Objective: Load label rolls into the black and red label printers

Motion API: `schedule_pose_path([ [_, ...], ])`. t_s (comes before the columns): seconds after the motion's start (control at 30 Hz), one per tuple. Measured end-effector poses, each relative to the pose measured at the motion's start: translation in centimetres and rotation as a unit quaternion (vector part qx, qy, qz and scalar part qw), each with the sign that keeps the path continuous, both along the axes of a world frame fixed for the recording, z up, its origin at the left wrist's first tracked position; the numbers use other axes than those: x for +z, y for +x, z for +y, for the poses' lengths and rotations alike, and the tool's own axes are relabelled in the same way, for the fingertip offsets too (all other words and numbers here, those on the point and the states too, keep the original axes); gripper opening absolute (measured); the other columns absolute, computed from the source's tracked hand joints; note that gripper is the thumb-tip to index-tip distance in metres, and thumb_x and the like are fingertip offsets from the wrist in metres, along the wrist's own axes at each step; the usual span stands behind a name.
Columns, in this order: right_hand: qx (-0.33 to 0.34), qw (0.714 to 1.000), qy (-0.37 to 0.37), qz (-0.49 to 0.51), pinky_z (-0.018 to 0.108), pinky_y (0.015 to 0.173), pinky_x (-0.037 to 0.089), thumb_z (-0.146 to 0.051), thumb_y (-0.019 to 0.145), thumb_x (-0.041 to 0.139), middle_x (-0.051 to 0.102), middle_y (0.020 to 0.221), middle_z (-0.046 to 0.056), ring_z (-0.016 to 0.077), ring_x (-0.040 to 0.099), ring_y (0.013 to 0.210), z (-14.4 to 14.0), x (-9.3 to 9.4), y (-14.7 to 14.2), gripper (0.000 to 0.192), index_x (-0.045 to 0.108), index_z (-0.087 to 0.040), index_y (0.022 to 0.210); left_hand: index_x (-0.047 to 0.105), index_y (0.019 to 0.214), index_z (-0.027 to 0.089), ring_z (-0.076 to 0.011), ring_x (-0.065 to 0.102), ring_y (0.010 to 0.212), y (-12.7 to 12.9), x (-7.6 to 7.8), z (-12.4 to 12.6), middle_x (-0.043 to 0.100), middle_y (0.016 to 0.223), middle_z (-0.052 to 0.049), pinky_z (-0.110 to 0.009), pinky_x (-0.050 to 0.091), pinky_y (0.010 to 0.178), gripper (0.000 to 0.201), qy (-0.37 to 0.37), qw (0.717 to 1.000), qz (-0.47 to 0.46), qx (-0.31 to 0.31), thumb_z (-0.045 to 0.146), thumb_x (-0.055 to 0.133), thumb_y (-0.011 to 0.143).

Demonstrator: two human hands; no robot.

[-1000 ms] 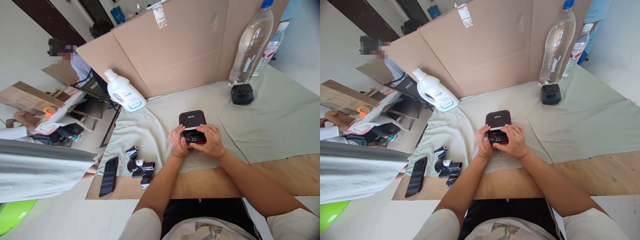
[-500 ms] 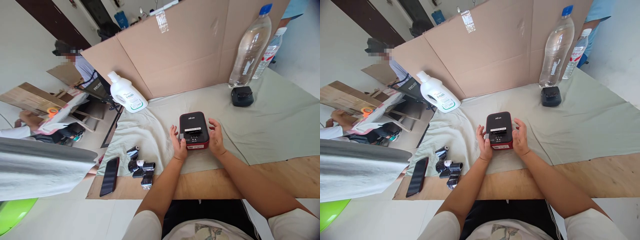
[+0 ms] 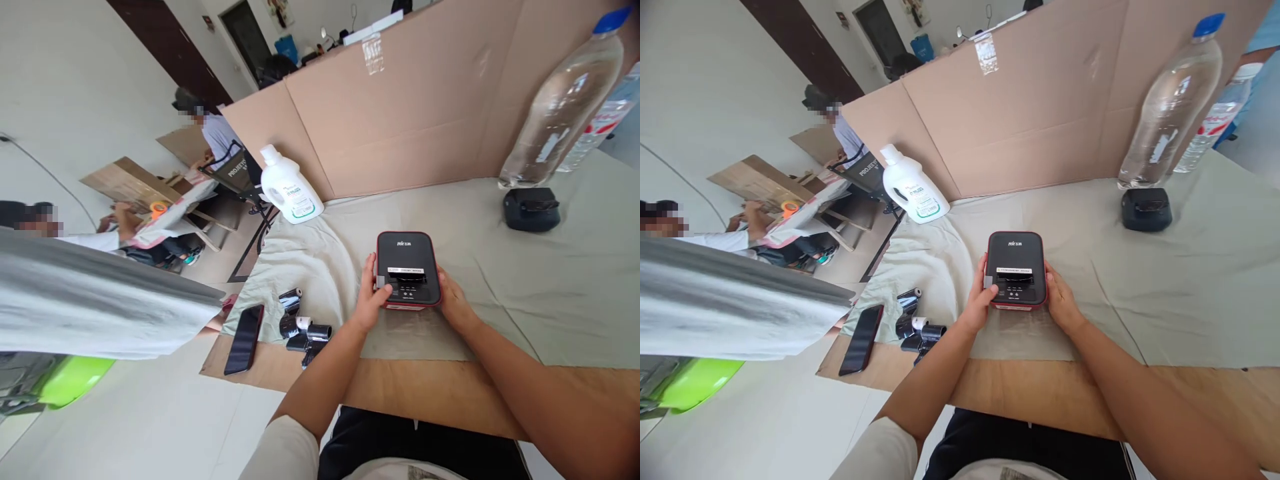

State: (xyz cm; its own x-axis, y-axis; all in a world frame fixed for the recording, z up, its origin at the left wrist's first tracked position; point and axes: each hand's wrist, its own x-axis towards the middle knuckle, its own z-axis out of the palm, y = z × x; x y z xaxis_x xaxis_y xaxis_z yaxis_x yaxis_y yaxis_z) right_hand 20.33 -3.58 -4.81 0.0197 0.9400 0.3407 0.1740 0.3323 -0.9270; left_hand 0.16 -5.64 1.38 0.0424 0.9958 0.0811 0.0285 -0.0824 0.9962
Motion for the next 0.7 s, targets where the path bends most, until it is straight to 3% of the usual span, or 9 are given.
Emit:
schedule_pose_path([
  [0.1, 0.072, 0.995, 0.025, -0.064, 0.049, 0.11, 0.047, -0.052, 0.099, 0.041, 0.052, 0.149, 0.009, 0.0245, 0.056, 0.132, -0.4, -0.4, -0.3, 0.054, 0.043, -0.029, 0.148, 0.044, 0.142, 0.019, -0.0295, 0.059, 0.125, -2.5, 0.5, 2.2, 0.061, 0.136, -0.011, -0.045, 0.049, 0.102, 0.077, -0.092, 0.989, -0.106, 0.047, 0.058, 0.055, 0.076],
  [0.2, 0.096, 0.991, 0.004, -0.096, 0.047, 0.097, 0.057, -0.05, 0.099, 0.044, 0.056, 0.146, 0.011, 0.0255, 0.064, 0.122, -0.6, -0.8, -0.4, 0.052, 0.045, -0.031, 0.147, 0.063, 0.11, 0.015, -0.0289, 0.07, 0.101, -6.0, 1.1, 6.0, 0.074, 0.102, -0.01, -0.044, 0.054, 0.089, 0.055, -0.153, 0.964, -0.197, 0.093, 0.054, 0.051, 0.073],
  [0.3, 0.081, 0.991, -0.022, -0.103, 0.046, 0.089, 0.061, -0.051, 0.098, 0.044, 0.065, 0.134, 0.011, 0.0262, 0.068, 0.116, -0.6, -1.3, -0.3, 0.046, 0.055, -0.03, 0.138, 0.064, 0.092, 0.017, -0.0241, 0.071, 0.083, -10.1, 1.8, 10.6, 0.074, 0.082, -0.006, -0.04, 0.054, 0.084, 0.035, -0.131, 0.941, -0.265, 0.163, 0.044, 0.053, 0.072],
  [0.43, 0.088, 0.986, -0.035, -0.138, 0.045, 0.083, 0.063, -0.051, 0.096, 0.049, 0.069, 0.126, 0.009, 0.0267, 0.07, 0.11, -0.6, -1.4, -0.3, 0.041, 0.062, -0.03, 0.129, 0.062, 0.089, 0.017, -0.0201, 0.067, 0.069, -15.1, 2.3, 15.3, 0.071, 0.071, -0.003, -0.037, 0.055, 0.079, 0.023, -0.099, 0.915, -0.298, 0.253, 0.032, 0.051, 0.076],
  [0.53, 0.1, 0.982, -0.056, -0.153, 0.045, 0.08, 0.063, -0.051, 0.095, 0.05, 0.068, 0.127, 0.009, 0.0267, 0.069, 0.107, -0.8, -1.0, -0.3, 0.041, 0.062, -0.029, 0.128, 0.061, 0.087, 0.018, -0.0202, 0.066, 0.065, -17.9, 2.3, 17.0, 0.069, 0.068, -0.002, -0.039, 0.056, 0.076, 0.018, -0.109, 0.905, -0.28, 0.302, 0.03, 0.051, 0.078],
  [0.7, 0.124, 0.972, -0.092, -0.176, 0.049, 0.095, 0.057, -0.051, 0.095, 0.048, 0.066, 0.129, 0.009, 0.0279, 0.061, 0.12, -1.1, 0.1, -0.5, 0.042, 0.061, -0.027, 0.127, 0.06, 0.083, 0.018, -0.0225, 0.067, 0.07, -20.9, 2.3, 18.1, 0.067, 0.068, -0.003, -0.037, 0.057, 0.073, 0.014, -0.098, 0.912, -0.213, 0.336, 0.028, 0.053, 0.077],
])
